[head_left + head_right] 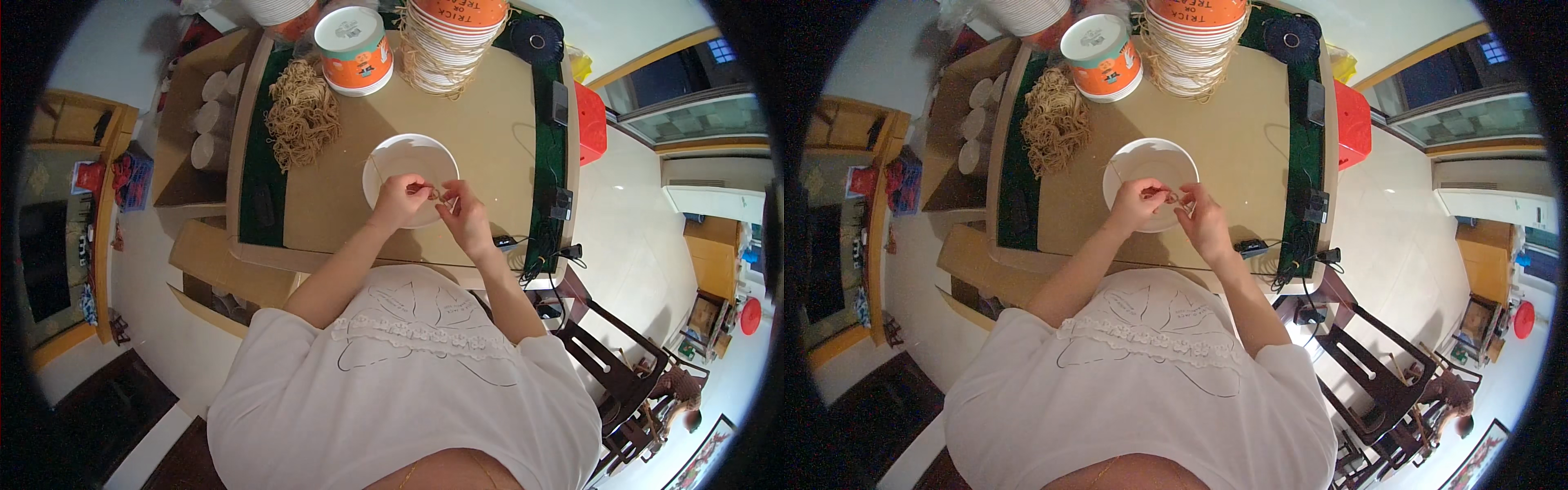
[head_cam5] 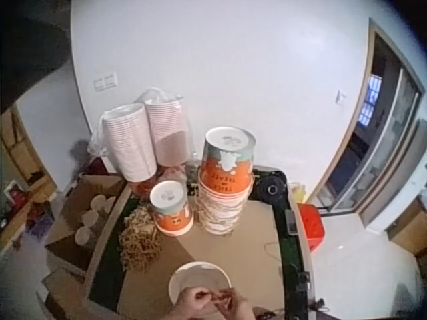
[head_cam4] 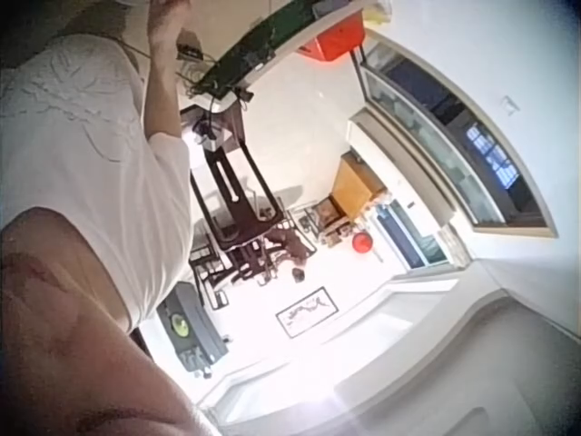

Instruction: Assembling and preparing paper cup packaging by handling materials and string.

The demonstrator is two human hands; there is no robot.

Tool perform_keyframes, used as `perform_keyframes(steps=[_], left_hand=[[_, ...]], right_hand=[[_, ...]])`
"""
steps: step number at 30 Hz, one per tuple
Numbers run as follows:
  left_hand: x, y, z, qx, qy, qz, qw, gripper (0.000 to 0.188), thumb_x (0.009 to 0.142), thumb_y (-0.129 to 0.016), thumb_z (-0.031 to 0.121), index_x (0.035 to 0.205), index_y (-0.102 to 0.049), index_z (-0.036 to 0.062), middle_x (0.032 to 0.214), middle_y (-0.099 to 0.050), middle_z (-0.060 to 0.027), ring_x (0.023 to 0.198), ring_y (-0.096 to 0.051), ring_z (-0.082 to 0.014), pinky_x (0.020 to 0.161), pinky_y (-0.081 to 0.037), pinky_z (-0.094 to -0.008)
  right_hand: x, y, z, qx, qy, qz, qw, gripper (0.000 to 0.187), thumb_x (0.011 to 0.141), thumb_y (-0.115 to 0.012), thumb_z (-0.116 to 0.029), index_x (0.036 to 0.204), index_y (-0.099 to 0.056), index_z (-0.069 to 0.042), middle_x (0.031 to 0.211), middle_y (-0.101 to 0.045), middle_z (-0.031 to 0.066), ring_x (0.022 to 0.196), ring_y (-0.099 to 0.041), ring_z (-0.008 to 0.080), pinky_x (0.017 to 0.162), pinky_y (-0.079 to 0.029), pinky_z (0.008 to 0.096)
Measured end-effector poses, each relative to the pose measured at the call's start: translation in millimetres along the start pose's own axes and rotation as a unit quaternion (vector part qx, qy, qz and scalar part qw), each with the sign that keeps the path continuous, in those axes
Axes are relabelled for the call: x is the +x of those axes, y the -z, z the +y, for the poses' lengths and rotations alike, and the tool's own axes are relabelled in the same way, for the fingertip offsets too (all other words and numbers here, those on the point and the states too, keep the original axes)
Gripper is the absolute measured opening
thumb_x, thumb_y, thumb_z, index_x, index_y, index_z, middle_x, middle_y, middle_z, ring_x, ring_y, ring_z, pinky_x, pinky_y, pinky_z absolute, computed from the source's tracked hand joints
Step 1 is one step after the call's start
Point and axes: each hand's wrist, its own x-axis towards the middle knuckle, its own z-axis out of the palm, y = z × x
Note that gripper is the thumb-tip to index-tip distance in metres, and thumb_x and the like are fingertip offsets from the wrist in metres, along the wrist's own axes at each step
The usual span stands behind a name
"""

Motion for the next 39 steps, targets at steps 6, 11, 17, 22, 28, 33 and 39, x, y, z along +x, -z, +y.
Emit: perform_keyframes(steps=[6,11,17,22,28,33,39], left_hand=[[2,0,0,-0.008,0.010,-0.007,1.000,0.011,0.079,-0.062,0.007,0.085,-0.065,-0.0018,0.080,-0.068,-0.0115,0.074,-0.067,-0.0173,0.069,-0.052,-0.0279],[1,1,7,0.017,0.003,-0.006,1.000,0.011,0.080,-0.061,0.006,0.086,-0.065,-0.0017,0.080,-0.068,-0.0112,0.075,-0.066,-0.0168,0.069,-0.052,-0.0277],[0,1,9,-0.009,0.008,-0.009,1.000,0.012,0.080,-0.060,0.006,0.087,-0.064,-0.0026,0.081,-0.068,-0.0116,0.077,-0.067,-0.0173,0.070,-0.052,-0.0281],[1,0,9,-0.030,0.017,-0.007,0.999,0.015,0.084,-0.060,0.011,0.087,-0.064,-0.0030,0.075,-0.067,-0.0089,0.062,-0.062,-0.0122,0.057,-0.049,-0.0250],[2,1,6,-0.049,0.037,-0.012,0.998,0.015,0.084,-0.061,0.013,0.084,-0.065,-0.0011,0.070,-0.066,-0.0067,0.054,-0.058,-0.0094,0.051,-0.046,-0.0246],[3,4,0,-0.004,0.018,-0.038,0.999,0.016,0.086,-0.059,0.012,0.089,-0.064,-0.0031,0.075,-0.066,-0.0052,0.058,-0.053,-0.0066,0.051,-0.042,-0.0207],[5,2,-6,-0.019,-0.003,-0.001,1.000,0.013,0.085,-0.059,0.011,0.084,-0.062,-0.0014,0.072,-0.065,-0.0064,0.055,-0.055,-0.0091,0.051,-0.044,-0.0237]], right_hand=[[3,-4,11,-0.037,0.046,0.013,0.998,0.010,0.078,-0.064,-0.003,0.086,-0.059,-0.001,0.076,-0.062,0.0133,0.059,-0.059,0.0223,0.056,-0.048,0.0317],[3,-8,11,-0.047,0.029,0.018,0.998,0.008,0.079,-0.063,-0.005,0.085,-0.060,-0.002,0.076,-0.062,0.0130,0.063,-0.061,0.0229,0.058,-0.049,0.0321],[3,-8,10,-0.073,0.019,0.018,0.997,0.008,0.081,-0.062,-0.011,0.087,-0.063,-0.005,0.079,-0.064,0.0111,0.065,-0.062,0.0243,0.057,-0.048,0.0324],[4,-7,8,-0.076,0.023,0.020,0.997,0.010,0.083,-0.062,-0.014,0.090,-0.065,-0.008,0.082,-0.065,0.0093,0.065,-0.062,0.0249,0.058,-0.049,0.0336],[4,-7,6,-0.069,0.032,0.024,0.997,0.010,0.083,-0.061,-0.014,0.090,-0.065,-0.008,0.081,-0.065,0.0094,0.065,-0.063,0.0243,0.057,-0.049,0.0333],[4,-7,2,-0.046,0.037,0.030,0.998,0.009,0.083,-0.062,-0.012,0.090,-0.064,-0.007,0.076,-0.065,0.0102,0.062,-0.062,0.0246,0.055,-0.049,0.0337],[4,-6,0,-0.077,0.011,0.020,0.997,0.009,0.082,-0.063,-0.011,0.089,-0.061,-0.006,0.065,-0.061,0.0121,0.055,-0.060,0.0240,0.051,-0.046,0.0334]])
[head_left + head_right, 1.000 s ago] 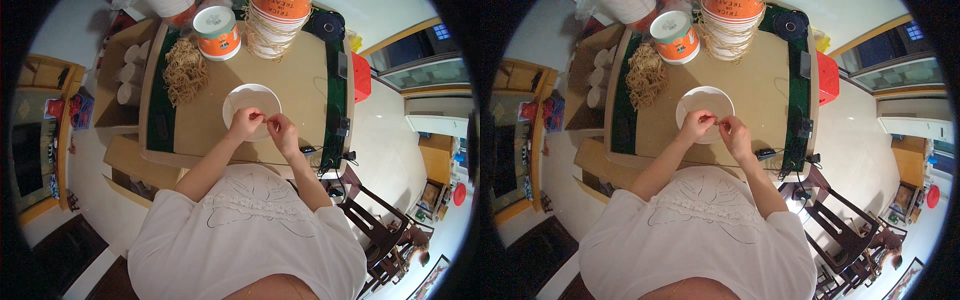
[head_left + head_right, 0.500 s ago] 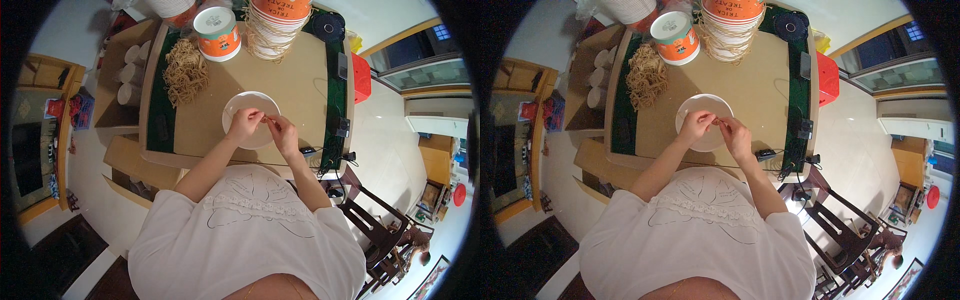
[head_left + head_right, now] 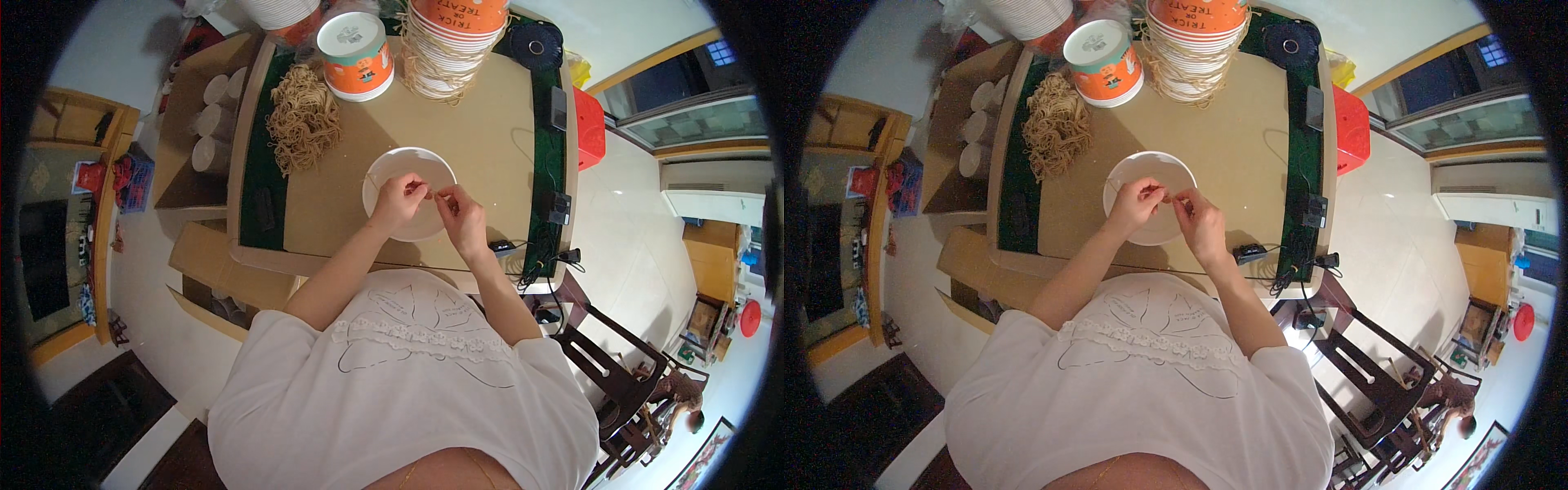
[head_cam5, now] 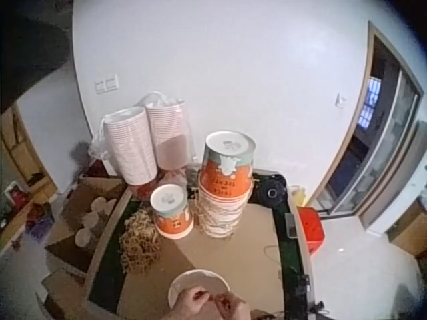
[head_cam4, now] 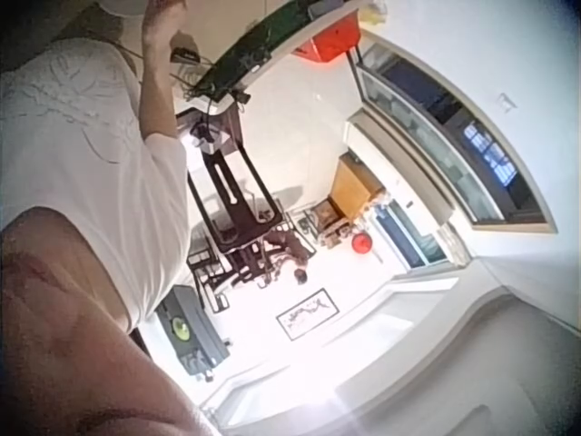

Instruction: Assembling and preparing paper cup packaging by handling materials and string.

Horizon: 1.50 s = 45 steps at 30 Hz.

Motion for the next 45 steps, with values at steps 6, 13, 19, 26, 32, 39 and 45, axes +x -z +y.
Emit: perform_keyframes(steps=[6,13,19,26,32,39,45], left_hand=[[0,0,2,-0.007,0.000,-0.004,1.000,0.013,0.086,-0.059,0.011,0.084,-0.061,-0.0010,0.071,-0.064,-0.0057,0.055,-0.055,-0.0090,0.050,-0.044,-0.0239],[1,-4,3,0.008,0.027,0.029,0.999,0.012,0.087,-0.056,0.010,0.084,-0.059,-0.0011,0.071,-0.063,-0.0054,0.054,-0.052,-0.0081,0.050,-0.043,-0.0232],[2,-6,-7,0.066,-0.071,0.080,0.992,0.012,0.087,-0.055,0.011,0.083,-0.057,-0.0007,0.069,-0.063,-0.0067,0.054,-0.053,-0.0103,0.050,-0.044,-0.0254],[-3,-6,8,0.059,-0.056,0.066,0.994,0.013,0.087,-0.056,0.012,0.084,-0.058,-0.0007,0.069,-0.063,-0.0066,0.057,-0.055,-0.0110,0.052,-0.044,-0.0254],[-5,-8,15,0.043,-0.035,0.031,0.998,0.012,0.083,-0.061,0.011,0.085,-0.059,-0.0005,0.073,-0.065,-0.0122,0.066,-0.064,-0.0202,0.060,-0.050,-0.0306],[-10,4,39,0.096,-0.087,0.003,0.992,0.009,0.082,-0.061,0.010,0.084,-0.059,0.0018,0.071,-0.064,-0.0082,0.061,-0.061,-0.0147,0.057,-0.047,-0.0273],[-12,3,47,0.099,-0.102,0.016,0.990,0.008,0.081,-0.061,0.010,0.082,-0.059,0.0018,0.069,-0.062,-0.0081,0.060,-0.059,-0.0143,0.057,-0.046,-0.0279]], right_hand=[[0,0,-1,-0.012,-0.006,-0.010,1.000,0.009,0.082,-0.063,-0.012,0.089,-0.062,-0.007,0.061,-0.058,0.0121,0.051,-0.057,0.0226,0.049,-0.045,0.0332],[-1,0,-1,-0.026,-0.020,-0.015,0.999,0.009,0.083,-0.062,-0.014,0.090,-0.063,-0.008,0.063,-0.059,0.0130,0.052,-0.058,0.0239,0.049,-0.045,0.0336],[-3,-4,9,-0.019,0.025,0.014,0.999,0.009,0.083,-0.062,-0.013,0.089,-0.063,-0.006,0.071,-0.062,0.0144,0.058,-0.061,0.0292,0.052,-0.047,0.0351],[-4,5,0,0.006,-0.011,0.004,1.000,0.009,0.083,-0.063,-0.011,0.087,-0.062,-0.003,0.066,-0.059,0.0101,0.055,-0.055,0.0188,0.051,-0.044,0.0300],[1,5,-1,0.042,0.033,0.025,0.998,0.010,0.082,-0.063,-0.011,0.088,-0.061,-0.003,0.076,-0.063,0.0122,0.064,-0.062,0.0263,0.057,-0.048,0.0337],[1,7,-3,0.101,0.033,0.007,0.994,0.008,0.082,-0.064,-0.006,0.089,-0.062,-0.003,0.066,-0.057,0.0042,0.053,-0.045,0.0070,0.049,-0.039,0.0232],[3,12,-8,0.083,0.019,-0.014,0.996,0.006,0.082,-0.063,-0.005,0.087,-0.062,-0.002,0.067,-0.057,0.0053,0.053,-0.045,0.0066,0.049,-0.038,0.0224]])
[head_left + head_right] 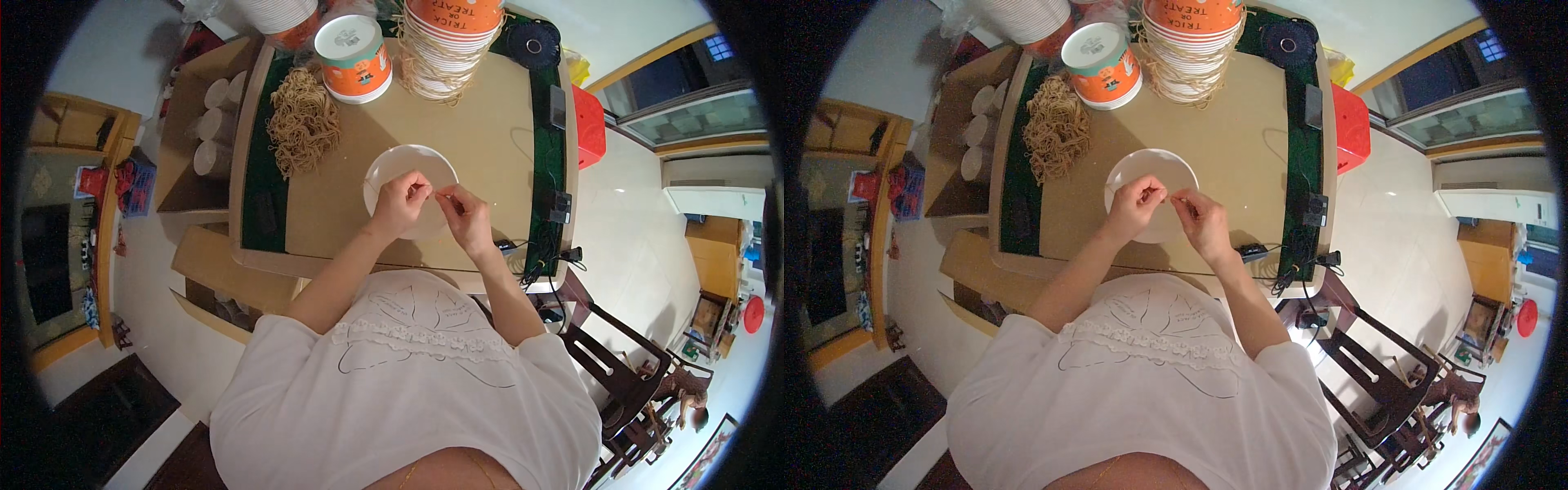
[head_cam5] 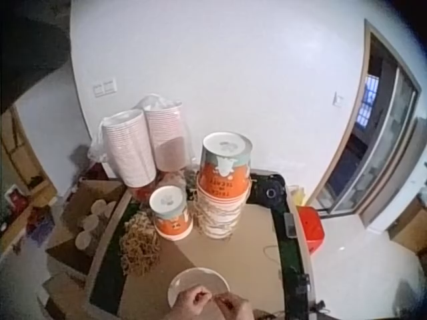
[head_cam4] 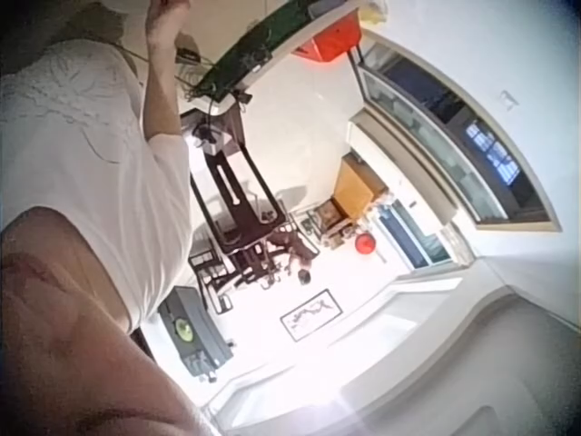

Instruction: Assembling and preparing paper cup packaging by handling materials and string.

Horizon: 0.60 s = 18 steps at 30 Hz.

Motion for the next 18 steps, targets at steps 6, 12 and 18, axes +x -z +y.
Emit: perform_keyframes(steps=[6,12,18], left_hand=[[0,20,23,0.071,0.046,-0.088,0.993,0.009,0.080,-0.063,0.010,0.079,-0.060,0.0017,0.068,-0.059,-0.0088,0.060,-0.056,-0.0175,0.057,-0.044,-0.0286],[-8,14,32,-0.004,-0.016,-0.094,0.995,0.007,0.081,-0.063,0.006,0.079,-0.061,0.0008,0.074,-0.053,-0.0018,0.066,-0.048,-0.0089,0.059,-0.040,-0.0234],[-11,37,24,-0.220,0.027,0.020,0.975,0.004,0.085,-0.061,0.008,0.085,-0.061,0.0037,0.078,-0.054,0.0033,0.067,-0.047,-0.0036,0.058,-0.039,-0.0185]], right_hand=[[-5,12,12,-0.024,0.053,0.033,0.998,0.009,0.077,-0.067,-0.003,0.084,-0.062,-0.003,0.086,-0.057,0.0102,0.066,-0.057,0.0185,0.054,-0.044,0.0278],[-13,11,13,-0.055,0.111,0.071,0.990,0.015,0.072,-0.069,0.001,0.084,-0.062,-0.005,0.094,-0.056,0.0115,0.077,-0.059,0.0238,0.063,-0.048,0.0312],[-23,15,43,-0.089,0.085,0.120,0.985,0.014,0.071,-0.067,0.003,0.082,-0.060,-0.004,0.096,-0.056,0.0136,0.082,-0.058,0.0275,0.070,-0.049,0.0355]])
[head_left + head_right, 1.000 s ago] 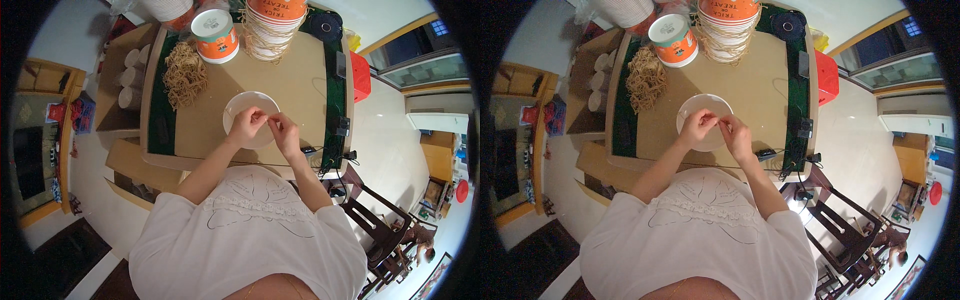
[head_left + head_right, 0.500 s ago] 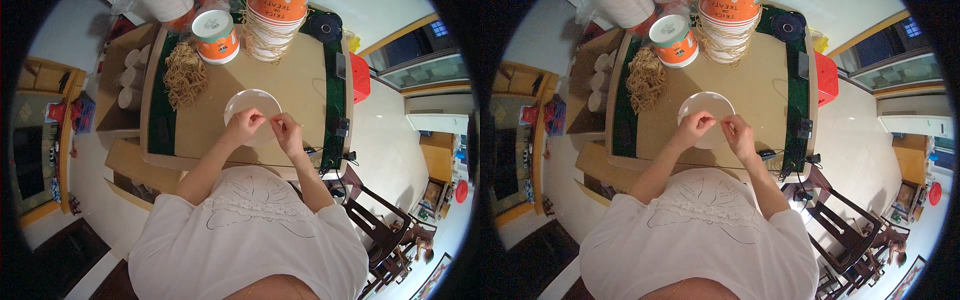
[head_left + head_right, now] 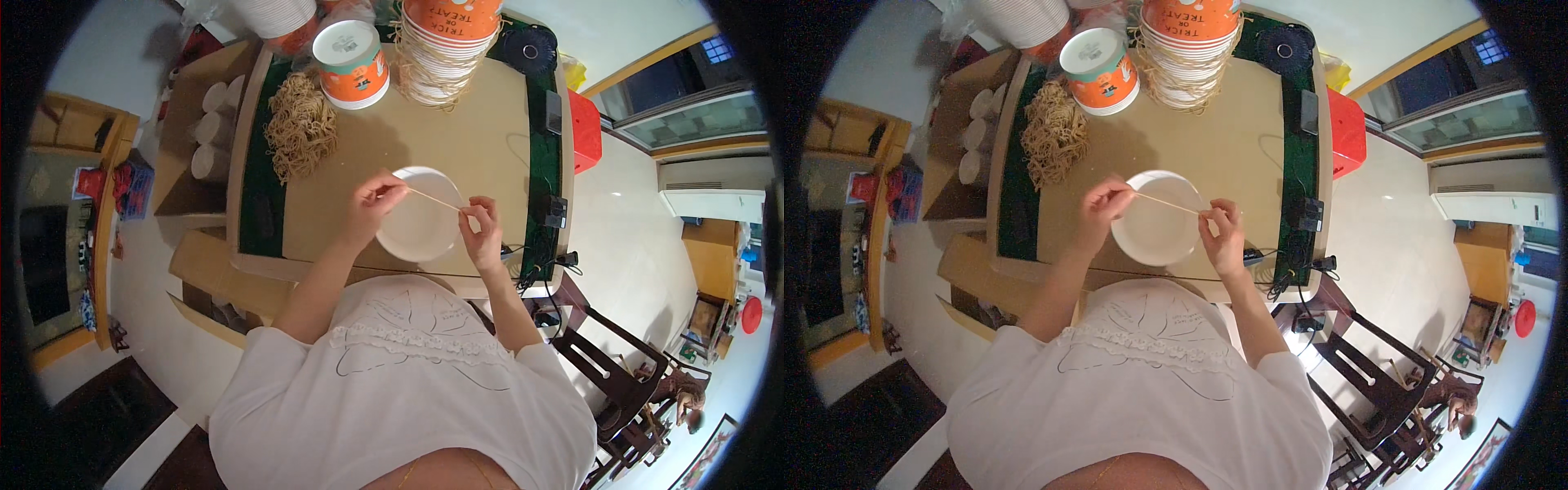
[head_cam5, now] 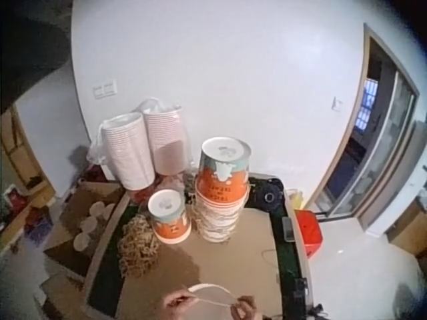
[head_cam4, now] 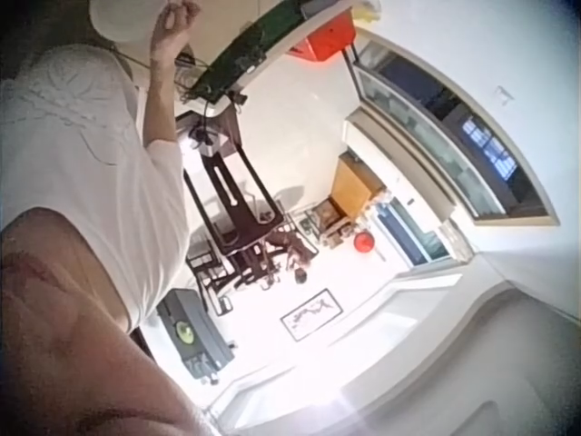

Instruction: Assembling and preparing paper cup packaging by handling materials and string.

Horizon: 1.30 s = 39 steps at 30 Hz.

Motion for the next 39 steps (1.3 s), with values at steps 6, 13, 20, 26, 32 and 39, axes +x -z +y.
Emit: perform_keyframes(steps=[6,13,20,26,32,39], left_hand=[[-5,7,-4,-0.179,0.025,0.012,0.983,0.007,0.088,-0.057,0.010,0.087,-0.062,0.0051,0.081,-0.053,0.0047,0.065,-0.043,-0.0019,0.054,-0.035,-0.0169],[1,-3,12,0.022,0.034,-0.084,0.996,0.007,0.088,-0.056,0.007,0.091,-0.061,0.0019,0.084,-0.057,0.0015,0.066,-0.048,-0.0032,0.057,-0.039,-0.0191],[0,19,-8,0.059,0.015,-0.048,0.997,0.009,0.087,-0.058,0.010,0.090,-0.062,0.0026,0.083,-0.059,0.0024,0.064,-0.047,-0.0027,0.057,-0.040,-0.0189],[5,14,6,0.201,-0.019,-0.053,0.978,0.016,0.082,-0.065,0.012,0.094,-0.062,0.0026,0.085,-0.056,-0.0016,0.064,-0.049,-0.0079,0.060,-0.043,-0.0219],[-1,30,10,0.397,0.027,0.008,0.917,0.031,0.076,-0.070,0.018,0.104,-0.062,0.0061,0.106,-0.055,-0.0104,0.083,-0.059,-0.0242,0.073,-0.048,-0.0360],[15,42,-17,0.465,0.080,-0.038,0.881,0.022,0.084,-0.060,0.022,0.096,-0.065,0.0047,0.083,-0.062,-0.0120,0.081,-0.061,-0.0297,0.072,-0.047,-0.0373]], right_hand=[[2,-6,-2,0.018,-0.055,-0.079,0.995,0.025,0.073,-0.065,0.002,0.096,-0.057,-0.004,0.100,-0.056,0.0143,0.091,-0.055,0.0291,0.077,-0.047,0.0369],[38,-10,-40,0.024,0.001,-0.139,0.990,0.036,0.079,-0.063,-0.007,0.113,-0.051,-0.007,0.092,-0.060,0.0132,0.076,-0.060,0.0301,0.080,-0.045,0.0385],[45,-10,-50,-0.064,0.019,-0.120,0.991,0.046,0.078,-0.065,-0.011,0.121,-0.048,-0.010,0.092,-0.060,0.0129,0.076,-0.060,0.0290,0.071,-0.046,0.0403],[47,-23,-55,0.056,-0.060,-0.261,0.962,0.041,0.079,-0.064,-0.010,0.117,-0.048,-0.008,0.060,-0.056,0.0089,0.060,-0.059,0.0268,0.059,-0.047,0.0390],[50,-7,-53,-0.128,-0.112,-0.099,0.980,0.029,0.085,-0.059,-0.018,0.111,-0.056,-0.006,0.085,-0.059,0.0161,0.071,-0.062,0.0299,0.060,-0.048,0.0401],[55,-11,-26,-0.108,-0.227,-0.265,0.931,0.031,0.091,-0.050,-0.031,0.087,-0.066,-0.005,0.070,-0.063,0.0128,0.063,-0.063,0.0279,0.056,-0.049,0.0366]])
